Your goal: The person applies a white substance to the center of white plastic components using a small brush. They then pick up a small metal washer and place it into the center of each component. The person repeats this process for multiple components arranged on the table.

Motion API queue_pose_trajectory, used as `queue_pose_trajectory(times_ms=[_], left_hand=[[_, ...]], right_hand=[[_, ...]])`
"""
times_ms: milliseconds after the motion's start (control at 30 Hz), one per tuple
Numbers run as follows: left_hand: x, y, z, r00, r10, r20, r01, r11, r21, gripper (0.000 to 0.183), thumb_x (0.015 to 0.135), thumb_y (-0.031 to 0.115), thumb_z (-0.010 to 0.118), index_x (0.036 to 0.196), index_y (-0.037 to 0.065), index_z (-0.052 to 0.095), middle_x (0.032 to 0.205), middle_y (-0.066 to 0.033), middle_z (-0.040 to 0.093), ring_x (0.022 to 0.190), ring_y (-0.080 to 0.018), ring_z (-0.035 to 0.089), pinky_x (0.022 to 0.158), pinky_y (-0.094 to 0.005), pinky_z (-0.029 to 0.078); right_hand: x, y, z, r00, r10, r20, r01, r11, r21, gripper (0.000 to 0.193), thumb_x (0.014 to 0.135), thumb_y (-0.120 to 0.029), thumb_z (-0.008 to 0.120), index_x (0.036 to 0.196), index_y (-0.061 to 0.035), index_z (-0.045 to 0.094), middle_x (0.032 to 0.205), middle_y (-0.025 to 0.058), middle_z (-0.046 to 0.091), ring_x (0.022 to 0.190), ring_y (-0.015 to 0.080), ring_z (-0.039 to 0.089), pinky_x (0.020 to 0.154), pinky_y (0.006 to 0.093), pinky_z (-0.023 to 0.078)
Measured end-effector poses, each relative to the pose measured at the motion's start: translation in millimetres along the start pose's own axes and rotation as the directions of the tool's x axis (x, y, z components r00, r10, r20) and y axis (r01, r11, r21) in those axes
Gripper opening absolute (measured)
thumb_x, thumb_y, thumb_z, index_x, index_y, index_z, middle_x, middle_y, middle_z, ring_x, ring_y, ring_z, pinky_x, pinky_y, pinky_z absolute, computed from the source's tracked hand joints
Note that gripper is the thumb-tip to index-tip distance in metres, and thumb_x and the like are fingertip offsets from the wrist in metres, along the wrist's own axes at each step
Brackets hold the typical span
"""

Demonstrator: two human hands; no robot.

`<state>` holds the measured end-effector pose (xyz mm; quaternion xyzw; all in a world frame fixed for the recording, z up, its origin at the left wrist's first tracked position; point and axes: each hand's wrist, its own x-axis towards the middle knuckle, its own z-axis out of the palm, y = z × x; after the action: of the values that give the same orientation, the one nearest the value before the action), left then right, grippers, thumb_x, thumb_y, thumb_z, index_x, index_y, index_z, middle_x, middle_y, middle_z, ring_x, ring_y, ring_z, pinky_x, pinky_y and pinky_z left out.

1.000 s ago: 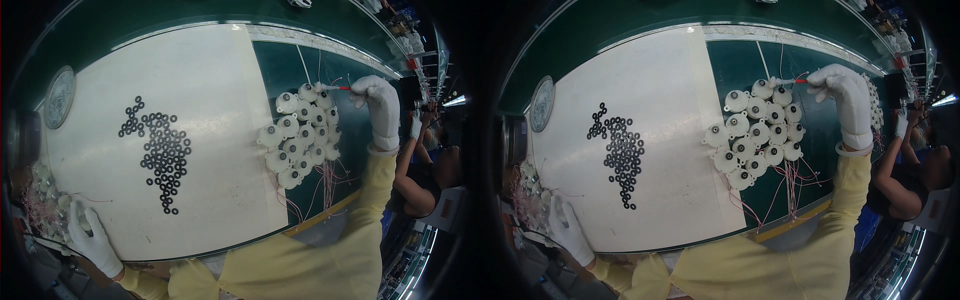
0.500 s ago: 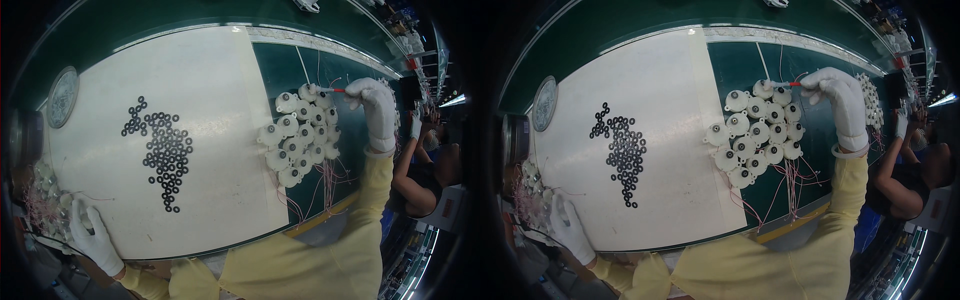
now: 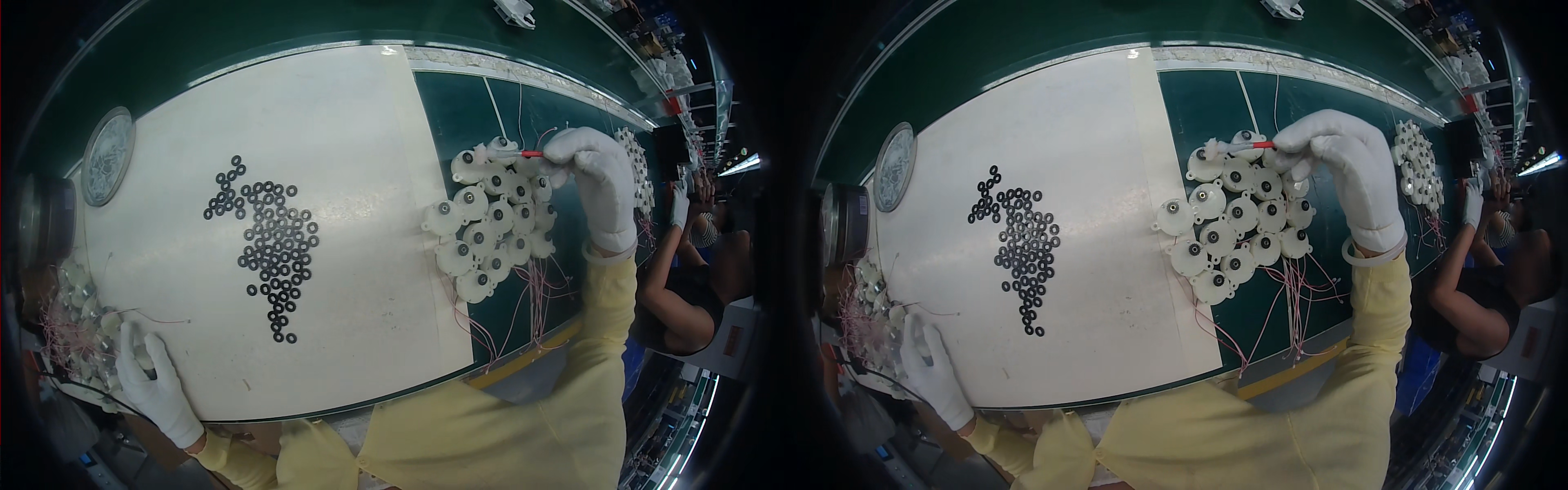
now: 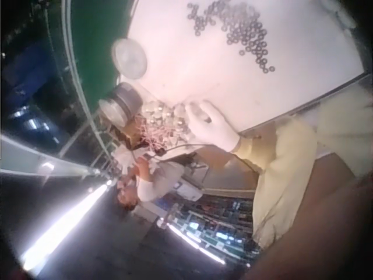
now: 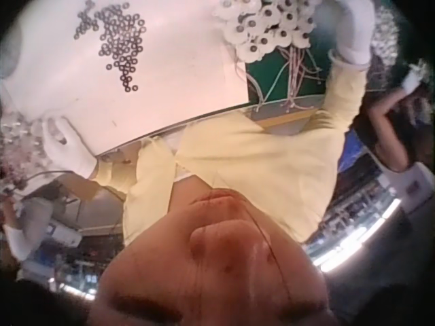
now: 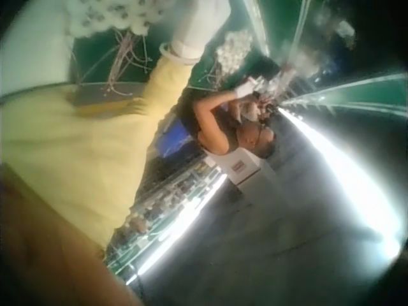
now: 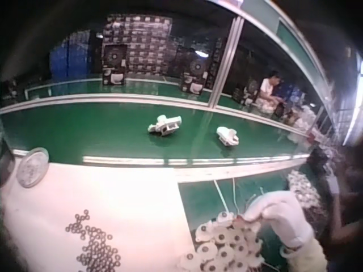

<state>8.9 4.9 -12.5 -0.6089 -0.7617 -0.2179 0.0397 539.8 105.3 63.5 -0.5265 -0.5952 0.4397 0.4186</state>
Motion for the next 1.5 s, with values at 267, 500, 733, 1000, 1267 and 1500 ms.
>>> queue_pose_trajectory(times_ms=[267, 500, 733, 1000, 1267, 1500], left_hand=[[0.5, -2.8, 1.9, 1.0, 0.013, 0.0, -0.013, 1.0, -0.018, 0.037, 0.096, 0.015, 0.066, 0.13, 0.001, 0.063, 0.111, -0.0165, 0.067, 0.097, -0.0299, 0.062, 0.087, -0.0385, 0.047], [-0.1, -1.2, 1.0, 1.0, 0.01, -0.011, -0.01, 1.0, -0.009, 0.037, 0.095, 0.015, 0.067, 0.13, 0.001, 0.063, 0.109, -0.0152, 0.067, 0.093, -0.028, 0.061, 0.086, -0.038, 0.047], [0.1, -1.6, 0.5, 1.0, -0.012, 0.008, 0.012, 1.0, 0.008, 0.038, 0.094, 0.014, 0.068, 0.13, 0.001, 0.063, 0.107, -0.0142, 0.067, 0.091, -0.0268, 0.061, 0.084, -0.0377, 0.047], [0.2, -1.3, 1.2, 1.0, 0.01, -0.01, -0.011, 1.0, -0.006, 0.038, 0.094, 0.014, 0.068, 0.13, 0.002, 0.063, 0.107, -0.0157, 0.067, 0.093, -0.0284, 0.061, 0.084, -0.0388, 0.047], [0.2, -0.5, 0.8, 1.0, 0.006, -0.012, -0.006, 1.0, 0.002, 0.038, 0.094, 0.014, 0.068, 0.129, 0.002, 0.064, 0.108, -0.018, 0.067, 0.095, -0.033, 0.062, 0.087, -0.0418, 0.047], [-0.5, -1.0, 0.8, 1.0, -0.015, -0.005, 0.015, 1.0, -0.012, 0.037, 0.094, 0.014, 0.068, 0.129, 0.002, 0.064, 0.108, -0.0189, 0.067, 0.095, -0.0341, 0.063, 0.088, -0.0426, 0.048]], right_hand=[[3.4, 5.2, 6.4, 0.998, 0.056, 0.026, -0.057, 0.998, 0.036, 0.028, 0.087, -0.01, 0.05, 0.097, 0.0073, 0.071, 0.089, 0.0143, 0.071, 0.073, 0.0151, 0.064, 0.071, 0.0255, 0.051], [3.8, 8.5, 4.1, 0.998, 0.062, 0.027, -0.062, 0.998, 0.019, 0.029, 0.087, -0.01, 0.05, 0.097, 0.0071, 0.071, 0.089, 0.0139, 0.071, 0.073, 0.015, 0.064, 0.071, 0.0258, 0.051], [1.4, 9.6, 1.1, 0.997, 0.078, 0.016, -0.078, 0.997, 0.0, 0.028, 0.086, -0.01, 0.05, 0.096, 0.0063, 0.072, 0.089, 0.0138, 0.071, 0.072, 0.0147, 0.063, 0.071, 0.0255, 0.051], [-3.3, 1.9, 0.2, 0.999, 0.047, -0.019, -0.048, 0.997, -0.054, 0.029, 0.086, -0.011, 0.049, 0.095, 0.0058, 0.072, 0.089, 0.015, 0.072, 0.077, 0.0173, 0.068, 0.069, 0.0258, 0.053], [0.6, 6.6, 3.9, 0.998, 0.067, 0.004, -0.067, 0.997, -0.025, 0.029, 0.087, -0.011, 0.05, 0.097, 0.0064, 0.071, 0.09, 0.0146, 0.072, 0.074, 0.0159, 0.066, 0.07, 0.0254, 0.052], [-9.9, 6.0, -5.6, 0.999, 0.028, -0.034, -0.03, 0.999, -0.045, 0.03, 0.087, -0.012, 0.05, 0.096, 0.0069, 0.071, 0.091, 0.0159, 0.071, 0.074, 0.0176, 0.066, 0.07, 0.0261, 0.052]])
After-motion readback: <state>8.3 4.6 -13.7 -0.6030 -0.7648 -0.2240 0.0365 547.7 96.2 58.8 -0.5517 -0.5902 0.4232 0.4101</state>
